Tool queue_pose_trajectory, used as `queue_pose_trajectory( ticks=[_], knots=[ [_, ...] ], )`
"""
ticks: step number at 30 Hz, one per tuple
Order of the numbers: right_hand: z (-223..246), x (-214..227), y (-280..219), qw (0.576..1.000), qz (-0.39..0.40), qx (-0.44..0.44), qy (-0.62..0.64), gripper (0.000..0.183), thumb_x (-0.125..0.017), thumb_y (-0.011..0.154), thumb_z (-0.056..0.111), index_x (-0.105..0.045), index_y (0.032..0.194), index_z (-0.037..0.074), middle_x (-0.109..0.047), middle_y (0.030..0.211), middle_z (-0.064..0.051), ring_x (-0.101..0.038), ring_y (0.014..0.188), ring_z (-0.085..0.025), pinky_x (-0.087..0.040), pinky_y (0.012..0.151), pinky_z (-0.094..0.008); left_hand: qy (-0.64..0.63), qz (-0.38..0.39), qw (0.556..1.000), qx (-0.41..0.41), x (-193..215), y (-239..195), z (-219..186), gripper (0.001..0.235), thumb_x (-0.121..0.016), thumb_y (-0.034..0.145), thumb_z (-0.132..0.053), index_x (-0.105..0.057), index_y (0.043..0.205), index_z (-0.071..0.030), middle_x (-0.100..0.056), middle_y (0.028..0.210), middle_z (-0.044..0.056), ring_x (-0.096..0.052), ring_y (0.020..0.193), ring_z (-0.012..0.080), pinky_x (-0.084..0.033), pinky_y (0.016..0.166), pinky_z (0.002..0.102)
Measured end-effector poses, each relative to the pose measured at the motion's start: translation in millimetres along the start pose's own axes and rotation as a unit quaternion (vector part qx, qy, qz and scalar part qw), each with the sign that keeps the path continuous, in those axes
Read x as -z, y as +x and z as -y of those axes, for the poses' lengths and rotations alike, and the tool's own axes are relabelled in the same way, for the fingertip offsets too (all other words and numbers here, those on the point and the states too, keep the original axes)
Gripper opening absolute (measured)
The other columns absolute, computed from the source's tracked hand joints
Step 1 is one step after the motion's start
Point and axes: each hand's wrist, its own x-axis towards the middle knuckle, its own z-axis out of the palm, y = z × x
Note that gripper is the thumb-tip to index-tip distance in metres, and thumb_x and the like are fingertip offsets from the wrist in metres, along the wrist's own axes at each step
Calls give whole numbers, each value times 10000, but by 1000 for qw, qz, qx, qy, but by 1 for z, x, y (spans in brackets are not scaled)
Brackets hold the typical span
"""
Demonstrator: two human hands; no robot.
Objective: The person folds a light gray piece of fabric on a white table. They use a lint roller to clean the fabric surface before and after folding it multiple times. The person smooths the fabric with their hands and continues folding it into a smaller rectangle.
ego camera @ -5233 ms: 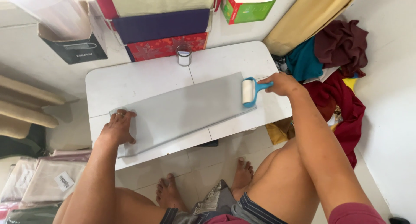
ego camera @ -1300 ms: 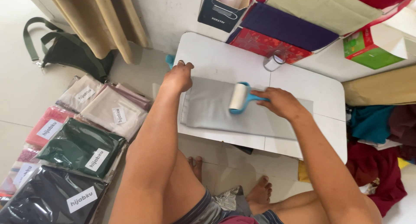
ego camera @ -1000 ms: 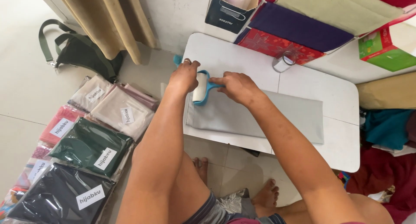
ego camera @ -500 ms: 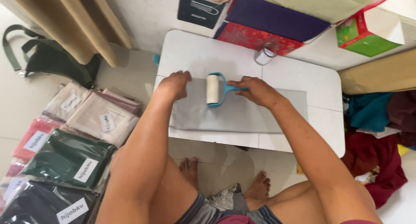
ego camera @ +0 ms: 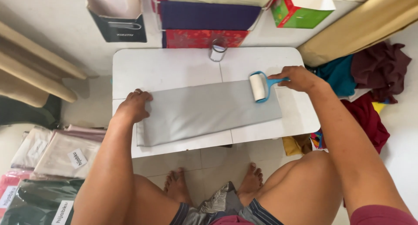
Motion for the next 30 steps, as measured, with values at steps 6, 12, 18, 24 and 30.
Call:
queue_pose_trajectory(
  ticks=[6,12,18,24,30],
  knots=[
    [-44,-11,-26,994,-19,-104,-15,440,-714,928,322,-656,1254,613,-758,1093,34,-720,1029,-239,-536,965,-395,15,-12,1000,13,6,-8,-16,585,-856,745,-15,-693,1301,-98,-600,1402,248,-566,1337,400,-555,986,528],
    [-31,-44,-43,977,-4,-210,-37,403,-591,979,493,-608,1380,530,-768,1081,-112,-757,1000,-367,-619,867,-497,78,-35,996,0,-7,4,-12,536,-859,763,-151,-721,1280,-175,-642,1336,213,-599,1296,382,-525,996,575],
    [10,-84,-54,969,17,-243,-35,352,-600,924,484,-695,1264,475,-773,1006,-102,-774,924,-362,-640,742,-504,26,-1,999,-35,-20,3,-12,386,-814,827,-136,-742,1206,-115,-703,1234,228,-633,1258,414,-532,1000,566],
    [44,-44,-48,978,-94,-189,1,424,-517,1041,237,-588,1450,155,-720,1015,-259,-750,890,-437,-637,725,-544,31,26,999,1,-24,-6,-14,482,-860,775,-126,-742,1243,-125,-681,1302,247,-632,1288,400,-559,1002,500],
    [34,-46,-61,976,-32,-199,77,430,-638,963,279,-666,1384,195,-732,1125,-283,-734,976,-467,-629,778,-577,30,27,999,-3,-33,-7,-5,547,-876,768,-160,-718,1291,-135,-644,1354,264,-597,1329,420,-536,1048,490]
  ],
)
